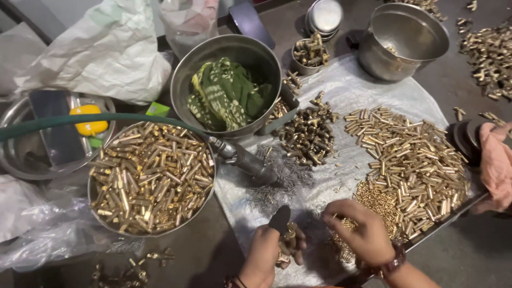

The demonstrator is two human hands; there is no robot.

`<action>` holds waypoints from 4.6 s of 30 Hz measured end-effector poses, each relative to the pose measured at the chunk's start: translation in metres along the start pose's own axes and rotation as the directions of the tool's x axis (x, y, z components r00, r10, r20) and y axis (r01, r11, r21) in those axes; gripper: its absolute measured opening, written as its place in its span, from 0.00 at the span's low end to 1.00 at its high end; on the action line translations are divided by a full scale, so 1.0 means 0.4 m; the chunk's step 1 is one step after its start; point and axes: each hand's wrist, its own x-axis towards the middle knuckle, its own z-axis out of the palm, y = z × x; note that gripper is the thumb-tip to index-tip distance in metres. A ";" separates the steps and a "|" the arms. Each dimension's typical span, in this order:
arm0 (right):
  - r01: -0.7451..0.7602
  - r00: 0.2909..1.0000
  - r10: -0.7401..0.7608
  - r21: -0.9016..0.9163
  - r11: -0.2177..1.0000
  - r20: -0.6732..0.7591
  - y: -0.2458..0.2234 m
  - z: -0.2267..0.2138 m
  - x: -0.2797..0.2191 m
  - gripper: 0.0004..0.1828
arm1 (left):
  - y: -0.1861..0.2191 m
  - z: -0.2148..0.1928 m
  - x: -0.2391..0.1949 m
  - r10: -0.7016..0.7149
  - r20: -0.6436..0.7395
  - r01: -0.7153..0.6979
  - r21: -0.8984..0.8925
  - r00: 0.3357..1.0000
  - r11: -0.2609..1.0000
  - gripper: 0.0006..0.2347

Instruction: Assembling small brass metal fittings and components by hand at a workbench.

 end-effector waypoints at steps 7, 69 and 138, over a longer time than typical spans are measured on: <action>0.222 0.972 -0.228 0.109 0.969 0.051 -0.192 -0.002 -0.037 0.11 | -0.051 0.037 -0.003 0.093 0.004 -0.091 -0.170 0.996 0.981 0.18; -0.359 0.808 0.222 0.159 0.920 0.545 0.010 -0.026 -0.119 0.11 | -0.100 -0.308 -0.127 0.594 -0.393 0.138 0.893 0.702 0.429 0.17; 0.147 0.930 0.072 -0.543 0.827 0.360 0.198 -0.116 0.240 0.19 | -0.114 0.212 0.222 0.583 -0.204 -0.501 0.343 0.786 0.795 0.10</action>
